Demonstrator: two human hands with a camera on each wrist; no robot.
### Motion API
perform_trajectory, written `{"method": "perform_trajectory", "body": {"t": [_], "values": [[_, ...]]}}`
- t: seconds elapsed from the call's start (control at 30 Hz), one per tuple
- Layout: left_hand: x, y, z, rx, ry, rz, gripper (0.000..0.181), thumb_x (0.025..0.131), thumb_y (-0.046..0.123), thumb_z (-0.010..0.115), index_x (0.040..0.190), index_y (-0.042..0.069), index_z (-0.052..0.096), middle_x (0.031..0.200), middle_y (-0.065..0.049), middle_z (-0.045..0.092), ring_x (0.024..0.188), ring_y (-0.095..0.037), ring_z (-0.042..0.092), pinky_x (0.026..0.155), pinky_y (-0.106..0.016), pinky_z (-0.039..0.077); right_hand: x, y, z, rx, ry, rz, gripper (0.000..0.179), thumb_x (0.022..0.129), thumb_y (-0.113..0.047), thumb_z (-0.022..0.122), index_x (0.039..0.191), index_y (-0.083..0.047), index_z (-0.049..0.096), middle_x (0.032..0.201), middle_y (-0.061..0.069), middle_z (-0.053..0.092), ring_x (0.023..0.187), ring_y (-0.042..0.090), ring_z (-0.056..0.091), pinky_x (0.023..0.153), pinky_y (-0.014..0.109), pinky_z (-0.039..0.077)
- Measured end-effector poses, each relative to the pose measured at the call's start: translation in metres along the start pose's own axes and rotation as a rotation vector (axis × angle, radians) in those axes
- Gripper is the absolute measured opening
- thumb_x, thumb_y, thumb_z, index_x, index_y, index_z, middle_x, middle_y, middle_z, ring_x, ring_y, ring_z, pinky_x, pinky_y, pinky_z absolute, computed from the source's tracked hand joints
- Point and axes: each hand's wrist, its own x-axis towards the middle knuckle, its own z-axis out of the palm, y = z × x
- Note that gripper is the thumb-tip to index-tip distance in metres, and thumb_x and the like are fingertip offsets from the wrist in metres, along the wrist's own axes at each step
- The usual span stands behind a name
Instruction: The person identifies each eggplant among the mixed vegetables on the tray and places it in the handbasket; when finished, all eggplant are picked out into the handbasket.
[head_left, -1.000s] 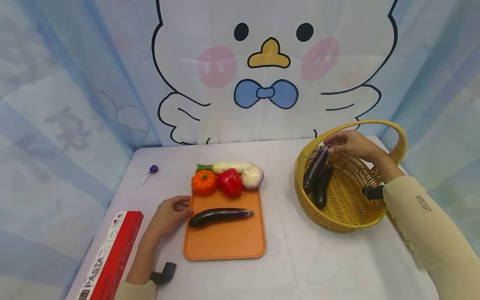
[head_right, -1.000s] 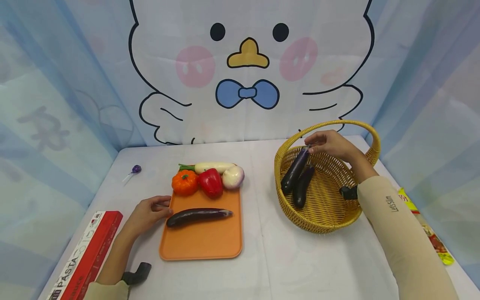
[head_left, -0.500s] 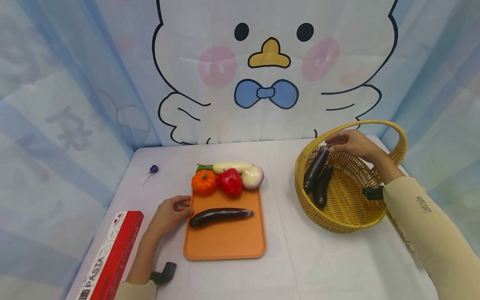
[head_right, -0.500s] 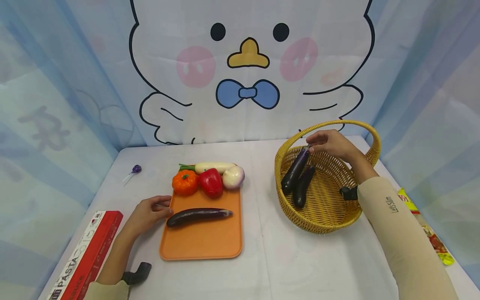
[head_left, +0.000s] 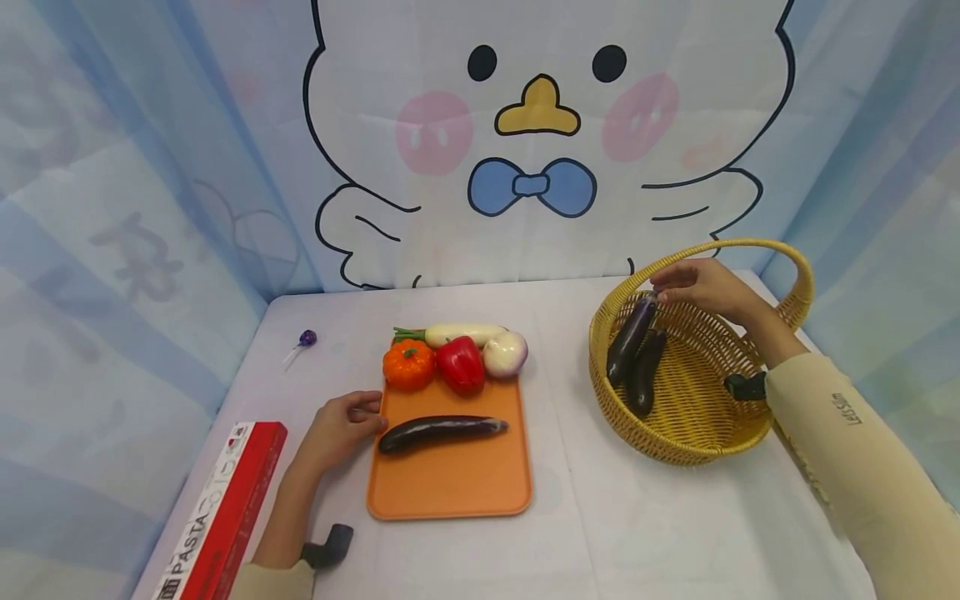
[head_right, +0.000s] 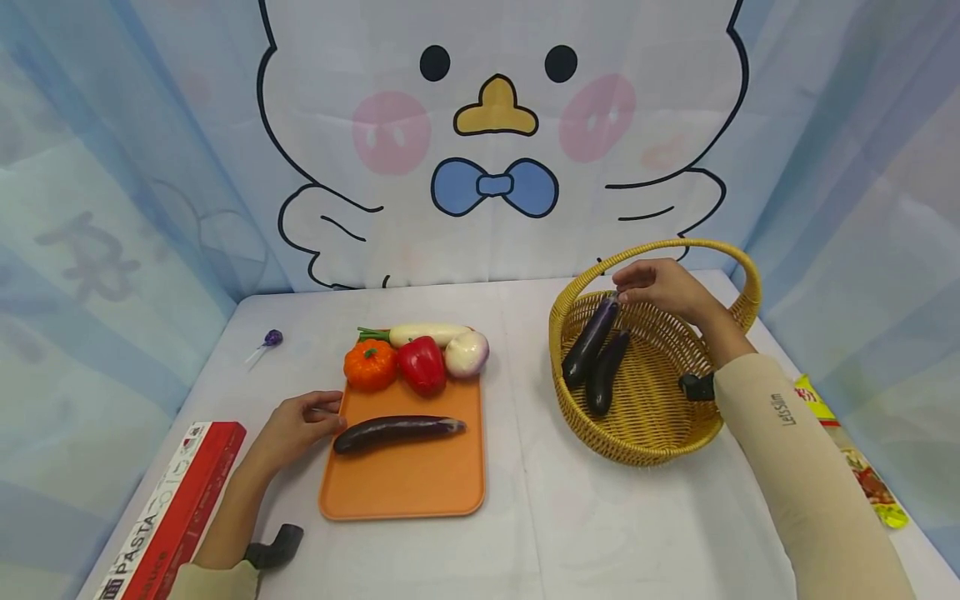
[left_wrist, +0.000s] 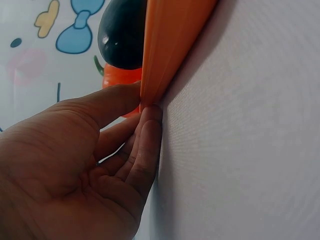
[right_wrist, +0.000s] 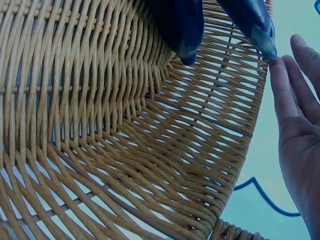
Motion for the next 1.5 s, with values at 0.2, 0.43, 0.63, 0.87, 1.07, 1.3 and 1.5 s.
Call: {"method": "perform_trajectory", "body": {"t": [0.2,0.43,0.63,0.87,1.07,1.3,1.5], "values": [[-0.001,0.000,-0.001,0.014,0.006,0.001,0.048,0.091,0.020,0.073,0.136,0.007,0.058,0.113,-0.007,0.067,0.096,-0.021,0.067,0.091,-0.039,0.053,-0.003,-0.007,0.000,0.004,0.029,0.006,0.048,0.093,-0.026,0.072,0.130,0.001,0.059,0.124,0.021,0.063,0.113,0.036,0.060,0.097,0.054,0.045],[-0.002,-0.002,-0.003,0.026,0.007,-0.002,0.050,0.091,0.022,0.073,0.136,0.008,0.058,0.114,-0.007,0.067,0.098,-0.021,0.067,0.092,-0.041,0.052,-0.022,-0.045,-0.002,-0.045,0.048,0.006,0.052,0.089,-0.038,0.075,0.127,-0.005,0.064,0.124,0.018,0.064,0.117,0.034,0.056,0.099,0.059,0.041],[-0.003,-0.002,-0.006,0.036,0.010,-0.018,0.050,0.092,0.025,0.073,0.137,0.010,0.057,0.114,-0.007,0.067,0.099,-0.022,0.066,0.094,-0.043,0.051,-0.052,-0.082,0.008,-0.033,0.037,-0.058,0.046,0.090,-0.040,0.073,0.126,-0.013,0.065,0.122,0.007,0.066,0.115,0.024,0.059,0.097,0.048,0.047],[-0.002,-0.003,-0.005,0.018,0.001,0.003,0.050,0.091,0.023,0.073,0.136,0.008,0.058,0.114,-0.007,0.067,0.098,-0.021,0.067,0.092,-0.041,0.053,-0.094,-0.114,0.030,0.053,0.022,-0.178,0.034,0.088,-0.027,0.077,0.120,-0.019,0.068,0.118,0.000,0.066,0.105,0.018,0.064,0.084,0.021,0.053],[0.000,-0.002,-0.003,0.021,-0.005,0.005,0.050,0.091,0.023,0.073,0.137,0.008,0.057,0.114,-0.007,0.067,0.097,-0.021,0.067,0.092,-0.040,0.053,-0.123,-0.140,0.060,0.040,0.059,-0.402,0.040,0.080,-0.008,0.083,0.116,-0.018,0.069,0.113,-0.006,0.066,0.102,0.014,0.065,0.086,0.020,0.052],[0.001,-0.001,-0.002,0.013,-0.006,0.010,0.050,0.091,0.022,0.073,0.137,0.008,0.057,0.115,-0.007,0.066,0.098,-0.021,0.067,0.091,-0.039,0.053,-0.129,-0.168,0.106,0.129,0.017,-0.471,0.039,0.082,-0.015,0.082,0.119,-0.018,0.068,0.117,-0.006,0.067,0.106,0.014,0.064,0.091,0.031,0.053],[0.002,-0.002,-0.001,0.013,-0.005,0.009,0.050,0.091,0.022,0.073,0.136,0.008,0.057,0.115,-0.007,0.067,0.098,-0.021,0.067,0.091,-0.039,0.053,-0.118,-0.175,0.143,0.198,-0.038,-0.435,0.042,0.084,-0.027,0.081,0.122,-0.020,0.068,0.121,-0.008,0.066,0.114,0.012,0.060,0.097,0.032,0.049]]}}
